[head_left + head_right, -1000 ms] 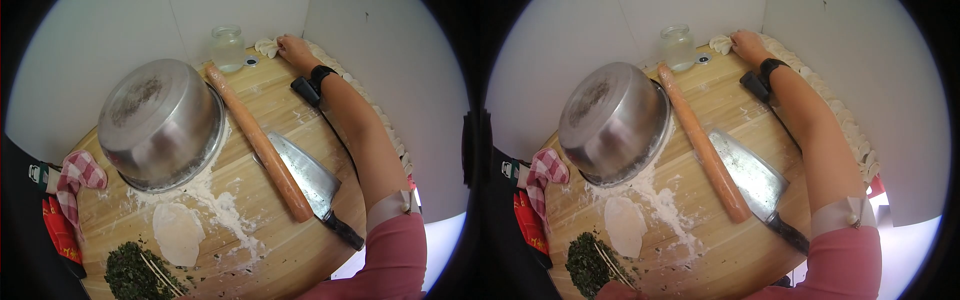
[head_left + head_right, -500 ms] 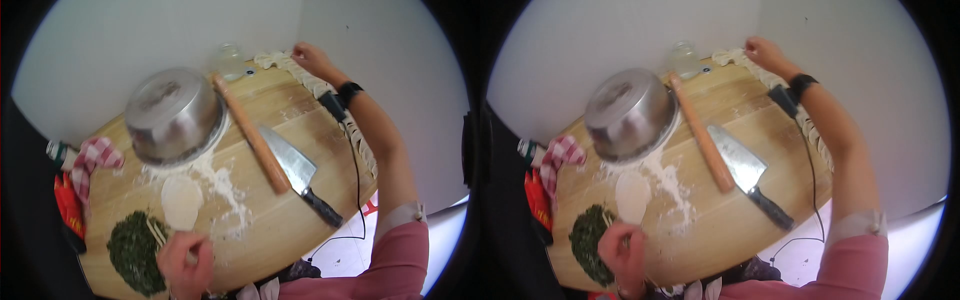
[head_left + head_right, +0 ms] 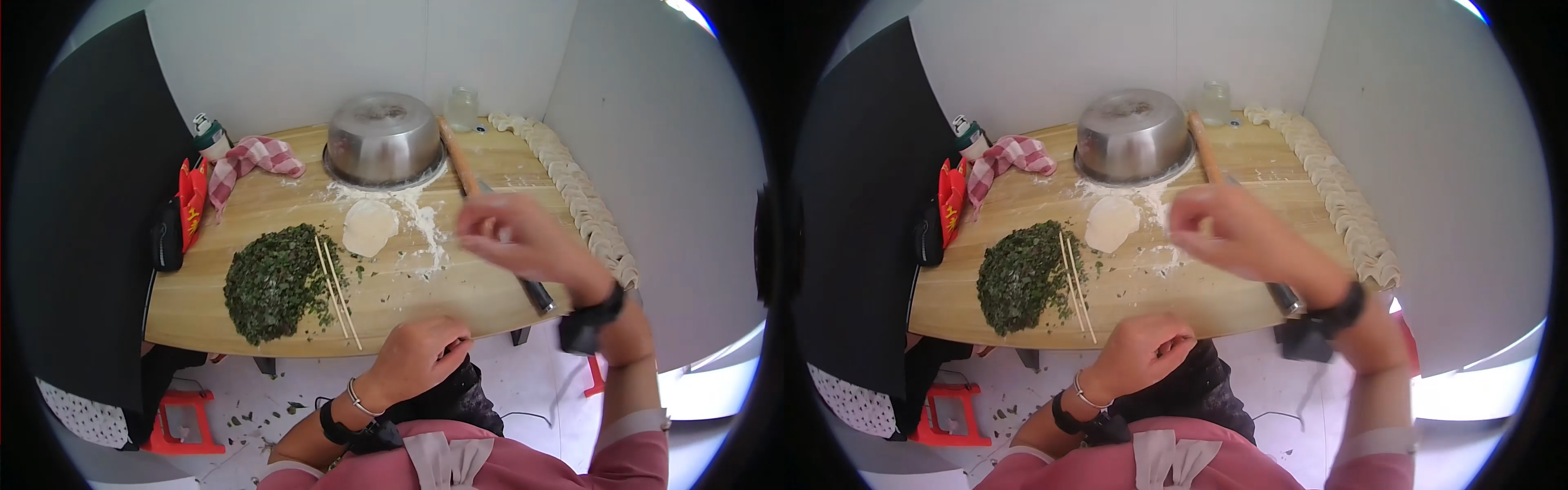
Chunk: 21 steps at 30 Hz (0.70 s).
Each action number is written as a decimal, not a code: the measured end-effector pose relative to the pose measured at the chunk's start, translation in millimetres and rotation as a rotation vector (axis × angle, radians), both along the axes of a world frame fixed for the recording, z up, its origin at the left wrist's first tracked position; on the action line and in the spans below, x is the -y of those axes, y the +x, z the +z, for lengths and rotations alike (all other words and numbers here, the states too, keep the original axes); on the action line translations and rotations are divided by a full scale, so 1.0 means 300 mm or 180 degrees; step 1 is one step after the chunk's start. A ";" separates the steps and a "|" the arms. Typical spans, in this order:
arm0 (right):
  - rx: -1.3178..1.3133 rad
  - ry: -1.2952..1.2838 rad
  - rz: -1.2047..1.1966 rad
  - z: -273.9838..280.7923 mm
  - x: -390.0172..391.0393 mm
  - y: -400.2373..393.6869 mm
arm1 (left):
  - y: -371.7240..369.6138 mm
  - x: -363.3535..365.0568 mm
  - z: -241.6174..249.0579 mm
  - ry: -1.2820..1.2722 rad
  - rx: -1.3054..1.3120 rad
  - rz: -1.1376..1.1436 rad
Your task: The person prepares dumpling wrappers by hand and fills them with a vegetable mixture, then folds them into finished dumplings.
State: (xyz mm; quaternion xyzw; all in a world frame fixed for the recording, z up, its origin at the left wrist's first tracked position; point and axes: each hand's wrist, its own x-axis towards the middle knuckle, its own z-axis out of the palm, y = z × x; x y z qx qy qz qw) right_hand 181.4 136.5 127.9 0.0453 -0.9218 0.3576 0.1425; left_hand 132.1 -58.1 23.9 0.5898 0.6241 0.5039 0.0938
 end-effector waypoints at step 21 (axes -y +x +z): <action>-0.0300 0.1771 -0.0072 -0.473 0.161 -0.471 | -0.028 0.270 -0.071 -0.0143 0.0391 0.0918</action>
